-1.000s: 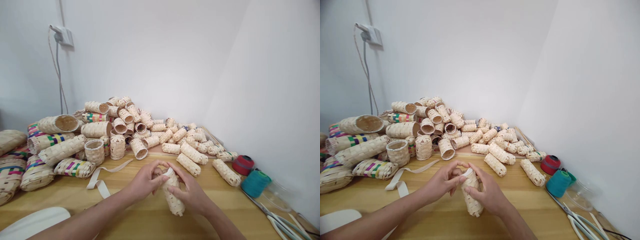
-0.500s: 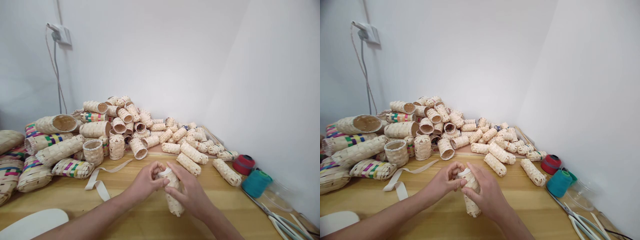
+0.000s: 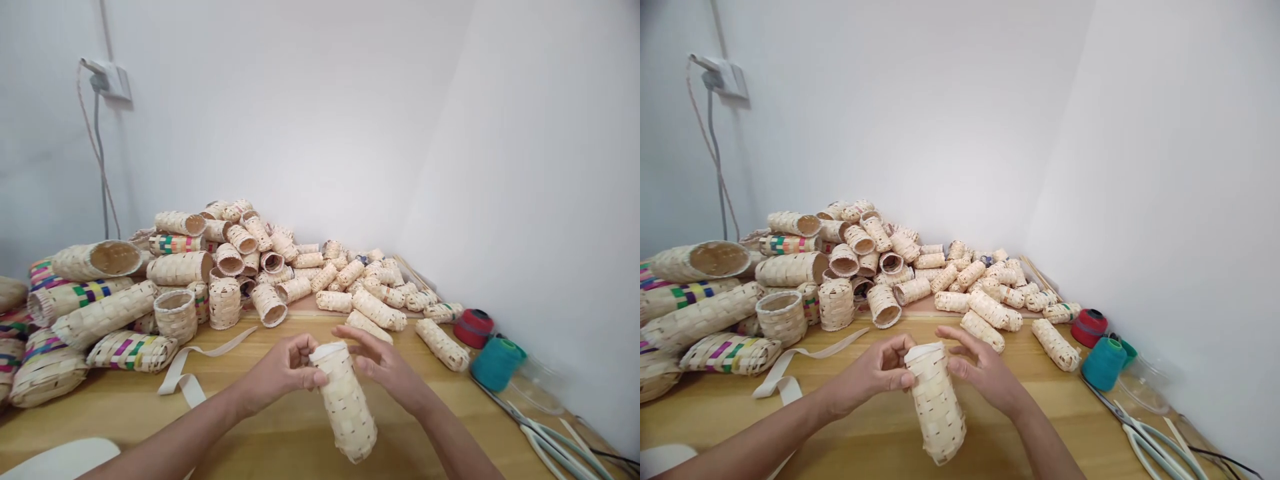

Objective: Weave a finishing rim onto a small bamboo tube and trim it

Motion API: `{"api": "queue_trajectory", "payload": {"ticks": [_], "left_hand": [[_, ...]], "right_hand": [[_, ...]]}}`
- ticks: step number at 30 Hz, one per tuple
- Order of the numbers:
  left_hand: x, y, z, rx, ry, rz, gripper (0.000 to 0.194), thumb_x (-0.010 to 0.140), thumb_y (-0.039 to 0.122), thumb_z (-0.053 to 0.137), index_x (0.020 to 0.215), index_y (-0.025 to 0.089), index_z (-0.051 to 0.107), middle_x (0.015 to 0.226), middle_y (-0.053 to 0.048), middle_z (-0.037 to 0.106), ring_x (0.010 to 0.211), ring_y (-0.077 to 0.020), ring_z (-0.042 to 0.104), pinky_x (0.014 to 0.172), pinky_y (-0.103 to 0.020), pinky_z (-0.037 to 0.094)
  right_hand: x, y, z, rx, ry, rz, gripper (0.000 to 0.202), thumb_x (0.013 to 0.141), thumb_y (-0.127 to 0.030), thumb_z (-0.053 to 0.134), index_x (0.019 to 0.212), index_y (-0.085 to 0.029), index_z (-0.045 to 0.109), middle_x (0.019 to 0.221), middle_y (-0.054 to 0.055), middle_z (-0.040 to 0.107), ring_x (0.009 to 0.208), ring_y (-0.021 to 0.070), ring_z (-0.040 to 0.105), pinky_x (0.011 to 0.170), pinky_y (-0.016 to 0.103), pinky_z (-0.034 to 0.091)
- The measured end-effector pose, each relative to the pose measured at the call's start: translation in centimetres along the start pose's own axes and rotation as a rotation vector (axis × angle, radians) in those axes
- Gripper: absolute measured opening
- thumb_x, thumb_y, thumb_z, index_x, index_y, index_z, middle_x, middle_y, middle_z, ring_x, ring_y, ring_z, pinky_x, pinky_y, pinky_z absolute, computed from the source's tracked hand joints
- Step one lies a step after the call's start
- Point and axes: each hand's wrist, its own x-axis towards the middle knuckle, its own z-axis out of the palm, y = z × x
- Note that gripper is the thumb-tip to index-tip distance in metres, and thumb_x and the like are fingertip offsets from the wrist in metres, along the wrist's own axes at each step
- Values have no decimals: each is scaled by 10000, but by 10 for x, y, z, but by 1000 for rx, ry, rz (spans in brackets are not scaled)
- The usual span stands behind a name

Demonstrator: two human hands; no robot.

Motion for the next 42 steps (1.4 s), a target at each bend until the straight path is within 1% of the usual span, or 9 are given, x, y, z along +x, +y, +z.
{"api": "queue_trajectory", "payload": {"ticks": [4, 9, 11, 15, 20, 23, 25, 37, 42], "left_hand": [[-2, -1, -2, 150, -33, 104, 391, 679, 417, 778, 810, 145, 529, 842, -14, 592, 817, -147, 528, 746, -269, 404], [-3, 4, -6, 370, 32, 225, 505, 778, 316, 694, 1222, 204, 481, 1193, -79, 573, 759, -124, 502, 700, -258, 418], [-3, 7, -5, 482, 96, 271, 431, 800, 283, 662, 1201, 203, 526, 1131, -67, 610, 698, -116, 478, 658, -243, 403], [-2, 6, -2, 621, 194, 262, 161, 814, 282, 618, 897, 158, 676, 733, -13, 629, 595, -114, 444, 576, -224, 344], [3, -1, -9, 524, 256, 204, 236, 794, 363, 614, 782, 131, 659, 649, -3, 570, 594, -119, 451, 566, -223, 336], [5, -2, -14, 440, 331, 169, 266, 784, 393, 613, 759, 128, 620, 627, 12, 530, 588, -113, 433, 562, -221, 324], [6, -2, -14, 410, 352, 149, 283, 772, 407, 625, 741, 127, 602, 628, 15, 522, 591, -110, 425, 560, -219, 318], [6, -6, -8, 267, 284, 101, 386, 728, 523, 664, 739, 146, 581, 575, 58, 460, 529, -86, 335, 513, -214, 261], [5, -10, -7, 268, 294, 80, 396, 723, 537, 662, 736, 148, 589, 579, 54, 464, 534, -89, 339, 508, -216, 247]], "right_hand": [[-1, -2, 5, 136, -66, -9, 415, 807, -515, 650, 1123, -257, 580, 1221, 65, 615, 1097, 248, 601, 899, 386, 504], [-3, -14, 9, -280, 104, -122, 264, 799, -427, 691, 967, -241, 610, 1138, 48, 646, 1042, 224, 604, 839, 337, 522], [-3, -16, 11, -460, 157, -188, 259, 816, -401, 683, 1002, -235, 614, 1139, 54, 649, 1044, 218, 597, 856, 339, 509], [-3, -12, 16, -667, 209, -276, 287, 852, -403, 644, 1070, -220, 607, 1130, 67, 657, 1055, 224, 592, 884, 351, 491], [-2, -3, 11, -789, 260, -283, 291, 928, -355, 544, 1187, -224, 557, 1101, 59, 672, 1002, 221, 619, 847, 358, 497], [0, 1, 7, -886, 341, -362, 160, 953, -275, 492, 1027, -201, 612, 950, 62, 695, 884, 223, 632, 778, 367, 489], [2, 2, 7, -931, 328, -422, 152, 955, -240, 486, 913, -197, 626, 840, 50, 689, 793, 207, 622, 721, 350, 476], [5, -2, 15, -989, 271, -540, 182, 956, -191, 488, 835, -176, 623, 735, 26, 674, 687, 171, 575, 700, 332, 425], [5, 0, 20, -1125, 265, -536, 218, 951, -181, 474, 779, -172, 608, 688, 21, 641, 645, 167, 536, 719, 336, 410]]}}
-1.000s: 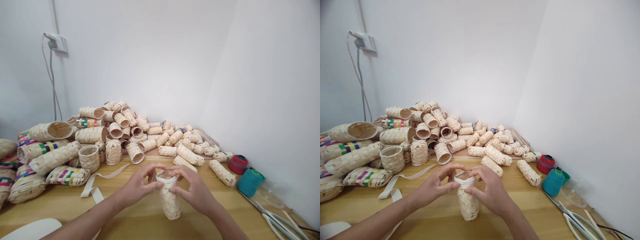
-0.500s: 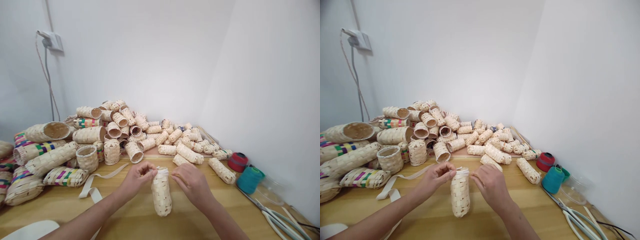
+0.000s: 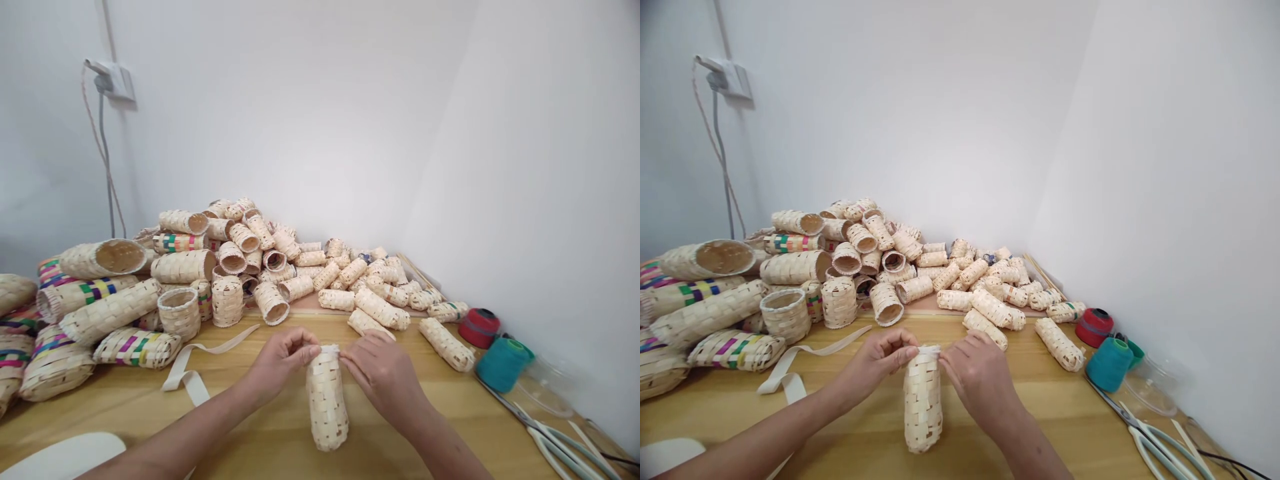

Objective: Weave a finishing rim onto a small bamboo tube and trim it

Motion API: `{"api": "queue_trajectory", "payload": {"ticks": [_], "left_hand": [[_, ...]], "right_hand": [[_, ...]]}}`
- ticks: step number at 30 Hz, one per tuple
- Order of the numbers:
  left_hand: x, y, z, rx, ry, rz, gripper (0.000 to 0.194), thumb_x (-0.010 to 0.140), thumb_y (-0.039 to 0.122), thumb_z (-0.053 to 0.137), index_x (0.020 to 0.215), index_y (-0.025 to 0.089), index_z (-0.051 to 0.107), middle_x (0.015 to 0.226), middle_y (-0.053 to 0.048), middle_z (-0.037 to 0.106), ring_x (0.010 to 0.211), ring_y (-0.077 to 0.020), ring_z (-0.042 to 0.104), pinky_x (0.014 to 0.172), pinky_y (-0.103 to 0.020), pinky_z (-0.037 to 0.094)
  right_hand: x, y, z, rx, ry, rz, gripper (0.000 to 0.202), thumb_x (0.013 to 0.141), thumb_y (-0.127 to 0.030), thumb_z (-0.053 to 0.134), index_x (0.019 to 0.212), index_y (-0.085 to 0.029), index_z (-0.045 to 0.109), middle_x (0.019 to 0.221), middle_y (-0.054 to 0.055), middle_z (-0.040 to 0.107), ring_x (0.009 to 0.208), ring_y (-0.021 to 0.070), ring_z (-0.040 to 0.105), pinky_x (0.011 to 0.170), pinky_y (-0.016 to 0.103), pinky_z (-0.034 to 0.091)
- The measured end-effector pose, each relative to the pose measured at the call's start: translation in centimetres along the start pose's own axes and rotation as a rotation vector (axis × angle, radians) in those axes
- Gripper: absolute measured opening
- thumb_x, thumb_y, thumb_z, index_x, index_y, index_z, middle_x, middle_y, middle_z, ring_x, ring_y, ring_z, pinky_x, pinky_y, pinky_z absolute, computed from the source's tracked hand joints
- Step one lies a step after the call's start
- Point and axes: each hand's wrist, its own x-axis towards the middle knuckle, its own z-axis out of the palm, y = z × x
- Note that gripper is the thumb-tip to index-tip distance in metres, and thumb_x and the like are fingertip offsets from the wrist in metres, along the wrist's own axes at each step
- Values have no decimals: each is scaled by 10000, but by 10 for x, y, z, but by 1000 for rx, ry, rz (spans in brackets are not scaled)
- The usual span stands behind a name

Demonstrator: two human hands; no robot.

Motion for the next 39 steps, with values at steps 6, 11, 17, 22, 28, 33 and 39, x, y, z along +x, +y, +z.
{"api": "queue_trajectory", "payload": {"ticks": [6, 11, 17, 22, 28, 33, 39], "left_hand": [[1, 1, 1, 0, -37, -21, 408, 711, 536, 676, 729, 139, 586, 596, 49, 478, 559, -90, 372, 529, -211, 274], [2, 4, 0, 18, -107, -52, 414, 667, 514, 721, 724, 136, 560, 632, 40, 501, 594, -94, 401, 566, -213, 289], [1, 5, -2, 41, -172, -5, 349, 679, 455, 724, 739, 137, 592, 667, 24, 534, 650, -117, 444, 611, -223, 336], [-2, 5, -3, 26, -155, 28, 326, 721, 447, 701, 737, 135, 604, 671, 20, 539, 647, -115, 448, 613, -223, 344], [-4, 7, -1, 59, -157, 87, 348, 797, 474, 614, 726, 134, 589, 601, 42, 449, 570, -95, 378, 545, -205, 305], [-6, 15, 1, 331, -106, 201, 265, 876, 356, 517, 742, 142, 596, 622, 18, 510, 587, -115, 442, 562, -212, 338], [-11, 18, 1, 734, -59, 497, 281, 944, 315, 452, 805, 159, 640, 696, -27, 630, 650, -156, 539, 618, -243, 359]], "right_hand": [[1, -3, 3, -101, 23, 34, 236, 915, -155, 455, 700, -183, 549, 646, 14, 578, 631, 171, 507, 650, 307, 382], [3, 1, -3, -110, 13, 15, 187, 882, -130, 472, 716, -182, 539, 659, 15, 583, 644, 170, 520, 646, 295, 385], [2, 6, -9, -25, -48, 22, 166, 888, -134, 481, 746, -183, 552, 703, 24, 604, 674, 175, 540, 637, 291, 397], [0, 7, -12, 162, -90, 107, 125, 903, -172, 500, 838, -188, 604, 791, 33, 652, 741, 175, 592, 668, 286, 456], [0, 7, -14, 428, -88, 232, 116, 927, -269, 537, 991, -224, 622, 945, 38, 679, 881, 191, 616, 783, 325, 493], [2, 7, -13, 482, -77, 155, 160, 962, -238, 478, 878, -215, 612, 824, 26, 640, 817, 182, 583, 735, 315, 479], [4, 3, -16, 403, -57, 90, 231, 995, -234, 385, 876, -201, 581, 810, 44, 621, 811, 191, 558, 723, 327, 469]]}}
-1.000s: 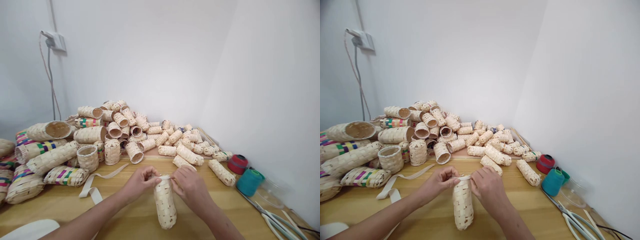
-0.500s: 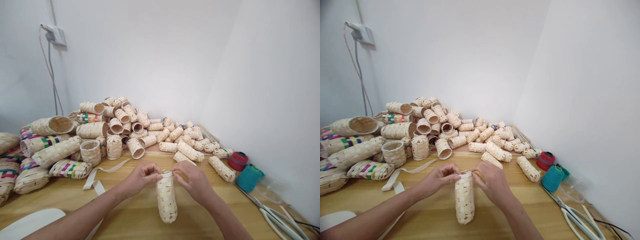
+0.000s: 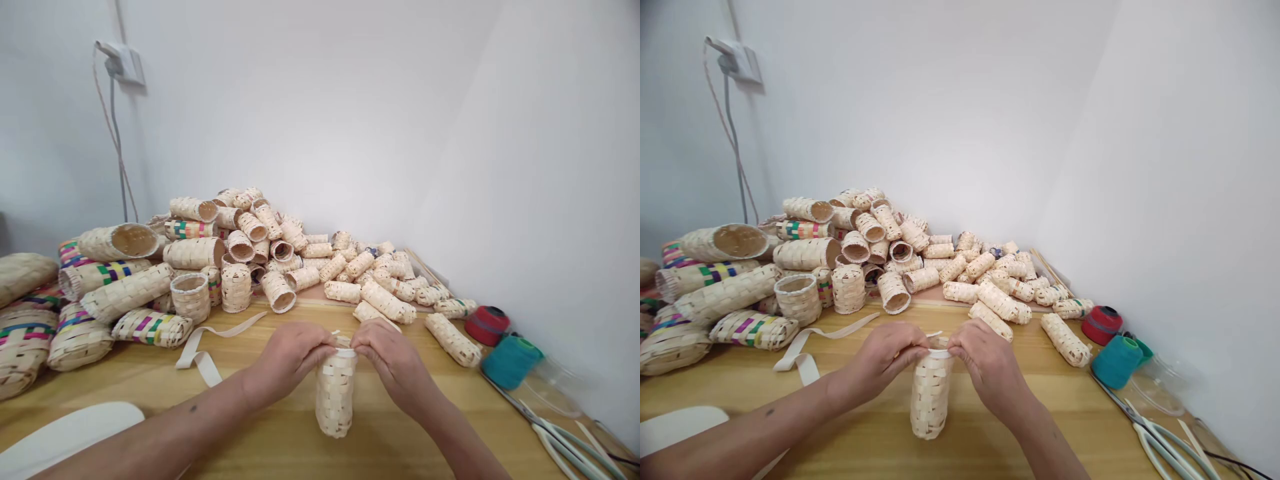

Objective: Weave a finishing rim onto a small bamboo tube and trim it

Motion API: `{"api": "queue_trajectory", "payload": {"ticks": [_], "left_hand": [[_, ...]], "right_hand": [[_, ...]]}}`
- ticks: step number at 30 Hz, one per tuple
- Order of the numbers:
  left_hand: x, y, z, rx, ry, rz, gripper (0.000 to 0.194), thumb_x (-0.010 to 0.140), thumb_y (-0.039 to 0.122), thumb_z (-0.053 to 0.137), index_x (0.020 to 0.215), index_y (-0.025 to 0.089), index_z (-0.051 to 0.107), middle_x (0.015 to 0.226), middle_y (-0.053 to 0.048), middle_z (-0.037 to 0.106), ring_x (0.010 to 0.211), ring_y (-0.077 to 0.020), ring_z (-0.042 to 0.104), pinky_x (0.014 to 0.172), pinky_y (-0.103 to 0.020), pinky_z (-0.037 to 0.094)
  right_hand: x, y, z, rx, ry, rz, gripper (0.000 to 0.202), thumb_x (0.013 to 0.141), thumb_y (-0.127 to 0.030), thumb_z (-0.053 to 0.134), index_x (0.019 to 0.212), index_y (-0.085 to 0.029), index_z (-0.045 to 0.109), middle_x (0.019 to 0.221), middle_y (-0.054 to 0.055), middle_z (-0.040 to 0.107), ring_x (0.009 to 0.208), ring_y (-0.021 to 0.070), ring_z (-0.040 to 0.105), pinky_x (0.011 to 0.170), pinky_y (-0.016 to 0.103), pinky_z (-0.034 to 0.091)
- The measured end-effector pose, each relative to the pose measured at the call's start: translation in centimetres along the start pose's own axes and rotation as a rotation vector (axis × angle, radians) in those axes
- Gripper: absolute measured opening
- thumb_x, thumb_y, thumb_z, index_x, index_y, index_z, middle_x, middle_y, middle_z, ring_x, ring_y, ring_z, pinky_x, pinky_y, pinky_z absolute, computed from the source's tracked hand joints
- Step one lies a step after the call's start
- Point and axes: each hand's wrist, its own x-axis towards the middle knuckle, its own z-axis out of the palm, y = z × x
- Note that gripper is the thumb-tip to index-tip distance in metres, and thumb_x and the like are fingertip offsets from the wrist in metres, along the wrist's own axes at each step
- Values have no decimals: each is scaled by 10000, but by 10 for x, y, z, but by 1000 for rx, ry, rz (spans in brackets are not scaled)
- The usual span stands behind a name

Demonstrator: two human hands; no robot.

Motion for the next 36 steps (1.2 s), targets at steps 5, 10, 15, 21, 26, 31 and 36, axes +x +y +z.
{"api": "queue_trajectory", "payload": {"ticks": [5, 10, 15, 21, 26, 31, 36], "left_hand": [[-2, -3, 3, 130, 18, 84, 338, 968, 355, 404, 824, 161, 641, 710, -42, 658, 651, -172, 561, 613, -256, 352], [-2, -1, 3, 116, 3, 75, 356, 977, 344, 378, 835, 152, 642, 718, -56, 662, 657, -182, 576, 614, -264, 370], [-3, 2, 2, 48, 45, 81, 316, 975, 284, 379, 905, 148, 656, 739, -53, 667, 669, -187, 582, 631, -280, 412], [-1, -6, -1, -151, 105, 101, 259, 972, 243, 391, 1031, 180, 635, 1040, -71, 682, 957, -201, 608, 850, -313, 436], [3, -8, -2, -182, 6, 124, 293, 967, 343, 424, 905, 168, 651, 964, -79, 685, 906, -191, 598, 833, -302, 428], [3, 2, -2, -197, -45, 103, 376, 973, 385, 376, 819, 155, 629, 809, -70, 654, 785, -187, 573, 737, -284, 432], [0, 7, 2, -212, -35, 48, 332, 964, 381, 402, 837, 170, 625, 828, -64, 653, 792, -184, 576, 743, -280, 428]], "right_hand": [[-1, 0, 1, -17, -5, 33, 258, 1002, -244, 354, 862, -196, 566, 808, 47, 615, 807, 187, 559, 724, 324, 471], [-1, -6, -1, 28, -41, 66, 205, 994, -296, 396, 974, -206, 580, 914, 53, 634, 887, 193, 574, 765, 319, 476], [3, -15, -3, 77, -50, 43, 264, 993, -316, 394, 857, -215, 596, 755, 21, 595, 770, 182, 553, 671, 300, 462], [3, -4, -3, 173, 36, 7, 257, 994, -314, 390, 863, -216, 588, 793, 36, 603, 837, 202, 547, 762, 348, 461], [3, 2, -3, 161, 20, 7, 264, 993, -319, 392, 857, -218, 595, 790, 39, 611, 820, 201, 551, 751, 352, 461], [2, -1, -4, 74, 9, 25, 327, 991, -359, 385, 778, -206, 580, 715, 27, 577, 765, 193, 534, 696, 329, 461], [0, -2, -5, 44, 37, 63, 278, 985, -352, 413, 844, -202, 599, 763, 32, 595, 766, 185, 541, 674, 317, 456]]}}
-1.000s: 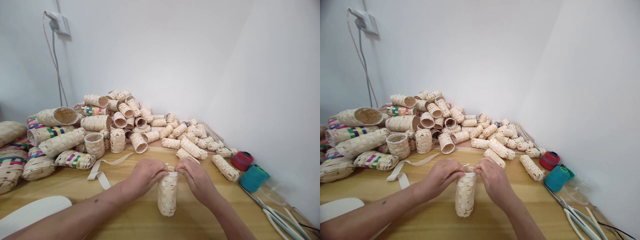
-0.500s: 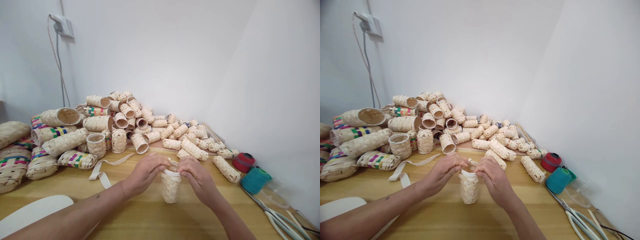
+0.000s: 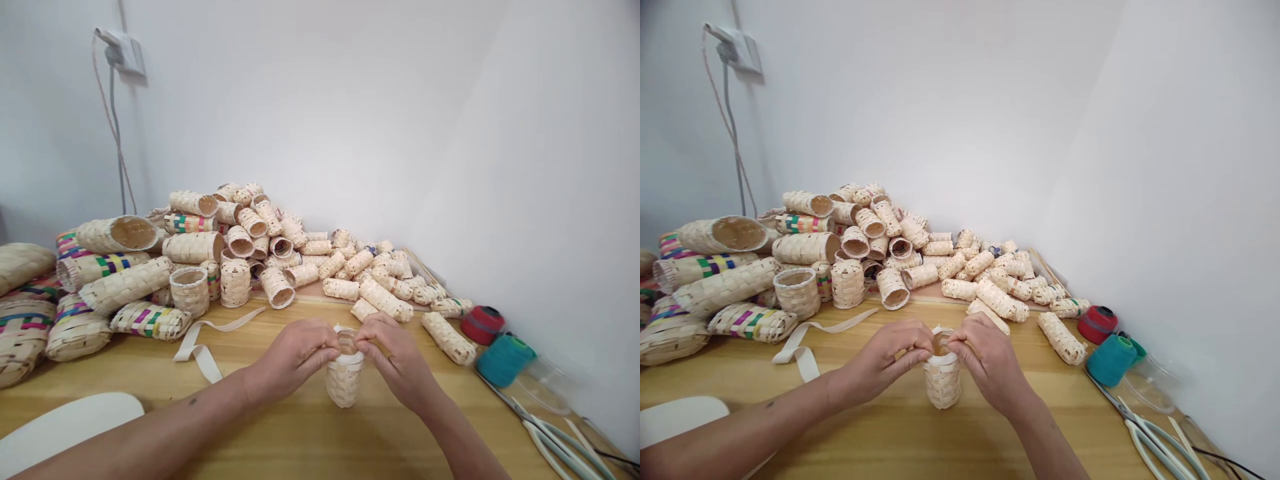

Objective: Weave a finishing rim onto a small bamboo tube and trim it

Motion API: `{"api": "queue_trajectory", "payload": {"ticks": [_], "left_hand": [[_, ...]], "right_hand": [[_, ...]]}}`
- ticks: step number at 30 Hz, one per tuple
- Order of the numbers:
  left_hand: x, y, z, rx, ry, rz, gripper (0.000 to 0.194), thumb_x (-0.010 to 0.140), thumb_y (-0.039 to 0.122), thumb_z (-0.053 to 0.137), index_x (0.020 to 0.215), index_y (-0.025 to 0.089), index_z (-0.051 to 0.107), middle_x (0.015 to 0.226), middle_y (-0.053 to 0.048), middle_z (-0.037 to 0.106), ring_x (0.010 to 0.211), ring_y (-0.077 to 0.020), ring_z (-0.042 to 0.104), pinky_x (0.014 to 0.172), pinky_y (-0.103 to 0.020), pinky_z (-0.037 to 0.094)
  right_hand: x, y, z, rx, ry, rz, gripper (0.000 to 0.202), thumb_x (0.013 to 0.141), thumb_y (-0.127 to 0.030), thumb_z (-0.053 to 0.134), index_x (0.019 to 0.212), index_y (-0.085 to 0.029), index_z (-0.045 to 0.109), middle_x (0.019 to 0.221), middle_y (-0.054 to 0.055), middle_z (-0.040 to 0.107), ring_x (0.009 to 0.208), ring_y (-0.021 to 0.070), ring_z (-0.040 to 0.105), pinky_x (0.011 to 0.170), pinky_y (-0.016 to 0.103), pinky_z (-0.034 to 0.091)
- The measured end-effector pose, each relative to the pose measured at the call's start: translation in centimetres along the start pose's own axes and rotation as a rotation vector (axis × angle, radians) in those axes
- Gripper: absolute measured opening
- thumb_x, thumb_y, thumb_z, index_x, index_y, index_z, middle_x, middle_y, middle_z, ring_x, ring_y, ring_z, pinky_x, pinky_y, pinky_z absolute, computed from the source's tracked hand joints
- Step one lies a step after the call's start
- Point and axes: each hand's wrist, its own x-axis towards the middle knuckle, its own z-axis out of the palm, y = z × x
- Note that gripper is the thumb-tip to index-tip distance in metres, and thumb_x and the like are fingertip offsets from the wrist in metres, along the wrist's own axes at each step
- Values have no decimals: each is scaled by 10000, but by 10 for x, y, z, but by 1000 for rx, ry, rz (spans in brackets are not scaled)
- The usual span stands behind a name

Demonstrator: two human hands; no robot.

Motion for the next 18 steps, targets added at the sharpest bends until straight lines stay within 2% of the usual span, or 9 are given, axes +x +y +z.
{"api": "queue_trajectory", "payload": {"ticks": [2, 4, 6, 8, 10, 13, 15, 18], "left_hand": [[0, 0, 2, -1, 10, -18, 310, 957, 362, 417, 828, 170, 623, 794, -52, 638, 759, -175, 566, 716, -267, 421], [0, 0, 3, 6, 13, -26, 308, 953, 338, 420, 794, 162, 617, 744, -39, 612, 718, -165, 548, 681, -254, 409], [1, 0, 3, 21, 17, -38, 295, 945, 303, 430, 762, 154, 607, 715, -31, 593, 692, -157, 535, 658, -246, 398], [2, 1, 4, 40, 26, -45, 266, 930, 265, 454, 740, 151, 600, 701, -26, 590, 671, -149, 528, 642, -240, 391], [2, 1, 4, 53, 42, -51, 230, 915, 231, 477, 742, 152, 607, 692, -19, 599, 655, -141, 531, 631, -232, 389], [1, 0, 5, 51, 109, -45, 151, 908, 191, 500, 858, 159, 639, 770, -29, 651, 708, -146, 573, 671, -230, 419], [0, -1, 6, 55, 166, 8, 135, 908, 186, 520, 930, 157, 650, 864, -55, 669, 792, -161, 600, 728, -243, 441], [-1, -4, 8, 93, 216, 102, 133, 898, 202, 562, 900, 148, 683, 894, -78, 661, 820, -168, 604, 739, -249, 450]], "right_hand": [[0, 0, -2, -2, 19, -21, 221, 972, -357, 450, 915, -212, 607, 815, 36, 623, 807, 189, 562, 715, 329, 467], [0, 0, -3, -19, 36, -90, 187, 958, -361, 484, 934, -224, 609, 860, 34, 651, 889, 205, 575, 846, 392, 449], [0, -1, -5, -60, 44, -175, 168, 955, -338, 498, 901, -235, 620, 919, 28, 673, 998, 222, 559, 987, 476, 352], [1, -2, -6, -106, 35, -227, 166, 952, -303, 508, 867, -245, 638, 971, 21, 678, 1058, 227, 535, 1041, 514, 275], [2, -4, -6, -135, 18, -233, 167, 945, -286, 523, 844, -248, 652, 951, 18, 672, 1013, 218, 546, 1029, 502, 291], [4, -5, -6, -144, -15, -193, 166, 940, -280, 532, 833, -243, 654, 861, 20, 655, 882, 196, 566, 979, 466, 352], [5, -5, -6, -128, -39, -153, 177, 947, -286, 518, 830, -234, 640, 819, 22, 641, 838, 191, 560, 918, 433, 399], [5, -6, -4, -88, -53, -108, 187, 959, -298, 493, 840, -218, 614, 819, 32, 631, 838, 195, 549, 822, 389, 439]]}}
